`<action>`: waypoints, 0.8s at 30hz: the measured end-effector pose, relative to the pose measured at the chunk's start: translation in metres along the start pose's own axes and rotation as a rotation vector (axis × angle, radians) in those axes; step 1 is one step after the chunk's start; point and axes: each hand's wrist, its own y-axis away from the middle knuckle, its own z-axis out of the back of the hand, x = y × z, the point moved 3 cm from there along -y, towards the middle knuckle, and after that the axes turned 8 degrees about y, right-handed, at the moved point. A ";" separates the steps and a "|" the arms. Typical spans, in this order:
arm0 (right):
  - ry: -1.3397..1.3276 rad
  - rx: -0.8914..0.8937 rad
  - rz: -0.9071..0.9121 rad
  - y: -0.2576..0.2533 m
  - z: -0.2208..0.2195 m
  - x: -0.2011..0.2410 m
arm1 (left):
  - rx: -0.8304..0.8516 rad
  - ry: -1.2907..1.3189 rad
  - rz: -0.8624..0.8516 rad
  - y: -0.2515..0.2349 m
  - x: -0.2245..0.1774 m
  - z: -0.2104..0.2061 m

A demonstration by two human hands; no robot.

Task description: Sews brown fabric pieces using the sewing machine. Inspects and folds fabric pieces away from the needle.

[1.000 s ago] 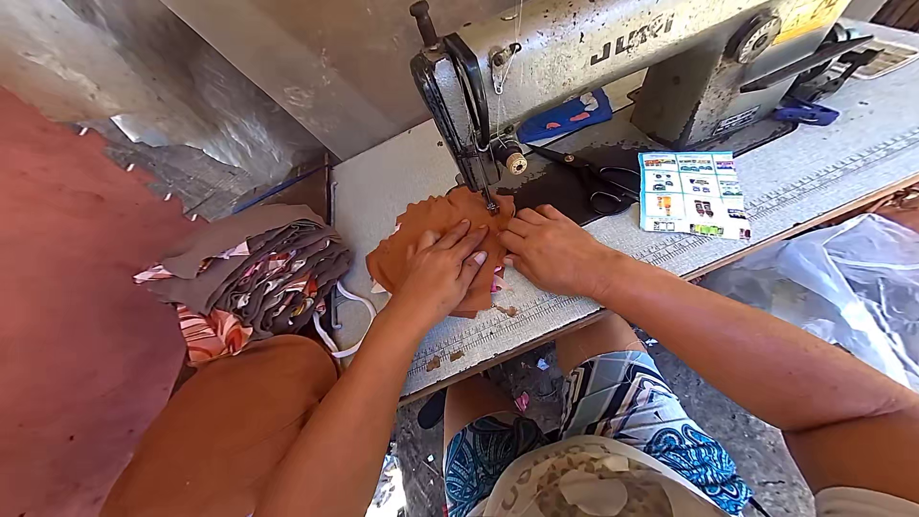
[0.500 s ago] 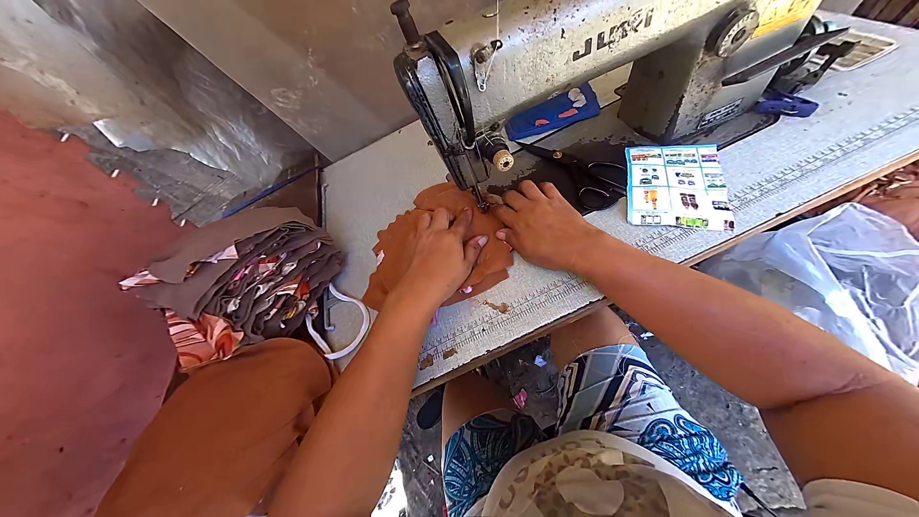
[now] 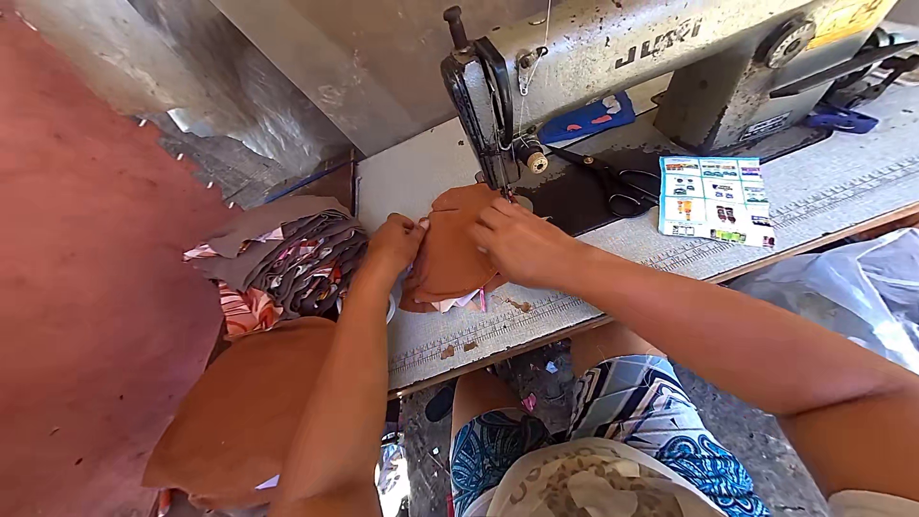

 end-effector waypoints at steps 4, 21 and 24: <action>-0.091 0.258 -0.225 -0.060 -0.026 -0.005 | -0.023 0.049 -0.004 0.009 -0.005 -0.007; -0.014 0.557 -0.377 -0.075 -0.055 -0.013 | -0.091 0.033 -0.023 0.034 0.018 -0.003; -0.044 0.513 -0.373 -0.068 -0.051 -0.010 | -0.106 -0.040 -0.021 0.032 0.012 0.000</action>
